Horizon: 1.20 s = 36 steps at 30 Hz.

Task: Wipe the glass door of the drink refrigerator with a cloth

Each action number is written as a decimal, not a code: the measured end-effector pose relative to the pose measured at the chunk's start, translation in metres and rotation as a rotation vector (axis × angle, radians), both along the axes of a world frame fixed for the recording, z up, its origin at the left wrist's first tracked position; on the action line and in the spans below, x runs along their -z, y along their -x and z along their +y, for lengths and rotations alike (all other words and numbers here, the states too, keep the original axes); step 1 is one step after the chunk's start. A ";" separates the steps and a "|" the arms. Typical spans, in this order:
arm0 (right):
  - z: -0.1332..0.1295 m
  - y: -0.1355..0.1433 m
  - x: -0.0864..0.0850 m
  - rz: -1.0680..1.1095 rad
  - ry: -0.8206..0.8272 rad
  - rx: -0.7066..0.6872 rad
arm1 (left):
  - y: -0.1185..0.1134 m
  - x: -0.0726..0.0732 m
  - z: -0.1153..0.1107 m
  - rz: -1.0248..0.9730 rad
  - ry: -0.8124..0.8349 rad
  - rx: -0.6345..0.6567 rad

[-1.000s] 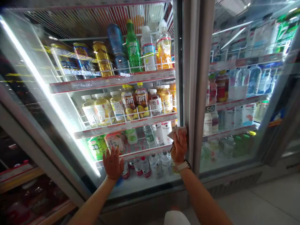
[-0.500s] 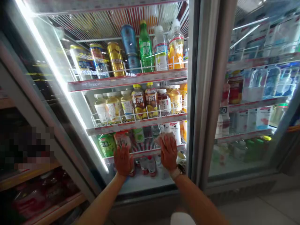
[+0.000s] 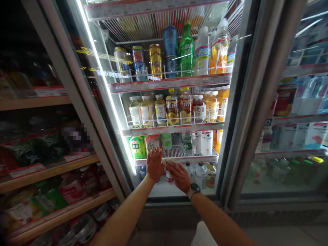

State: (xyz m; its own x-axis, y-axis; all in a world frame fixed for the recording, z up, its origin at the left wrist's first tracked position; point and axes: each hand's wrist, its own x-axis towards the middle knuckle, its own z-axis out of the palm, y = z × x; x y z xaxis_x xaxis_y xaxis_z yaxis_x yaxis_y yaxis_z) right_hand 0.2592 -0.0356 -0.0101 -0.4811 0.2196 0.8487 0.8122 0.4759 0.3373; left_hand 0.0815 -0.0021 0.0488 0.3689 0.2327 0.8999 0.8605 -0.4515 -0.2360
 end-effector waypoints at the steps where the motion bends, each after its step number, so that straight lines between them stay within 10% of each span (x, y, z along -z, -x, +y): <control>1: -0.004 -0.003 0.004 -0.039 0.023 0.000 | 0.003 -0.003 -0.005 0.015 0.036 0.009; 5: -0.009 -0.014 -0.017 -0.168 0.061 -0.020 | 0.029 -0.025 -0.028 0.117 0.095 0.086; 11: 0.011 0.019 -0.132 0.030 0.031 0.003 | 0.094 -0.073 -0.028 -0.077 -0.036 -0.016; 14: 0.019 0.053 -0.164 0.092 -0.040 -0.013 | 0.117 -0.079 -0.013 -0.153 0.037 -0.098; 25: 0.024 0.094 -0.068 -0.176 -0.050 -0.132 | 0.132 -0.053 0.019 -0.089 -0.052 -0.155; 36: 0.022 0.096 -0.042 -0.160 -0.021 -0.185 | 0.134 -0.050 0.024 -0.110 -0.080 -0.130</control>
State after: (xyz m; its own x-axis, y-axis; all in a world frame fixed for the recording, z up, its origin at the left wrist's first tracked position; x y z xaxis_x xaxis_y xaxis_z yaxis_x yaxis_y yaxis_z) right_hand 0.1636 -0.0138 0.0317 -0.6406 0.0984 0.7616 0.6469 0.6036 0.4661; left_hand -0.0528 0.0221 0.0988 0.2389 0.1981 0.9506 0.9330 -0.3182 -0.1682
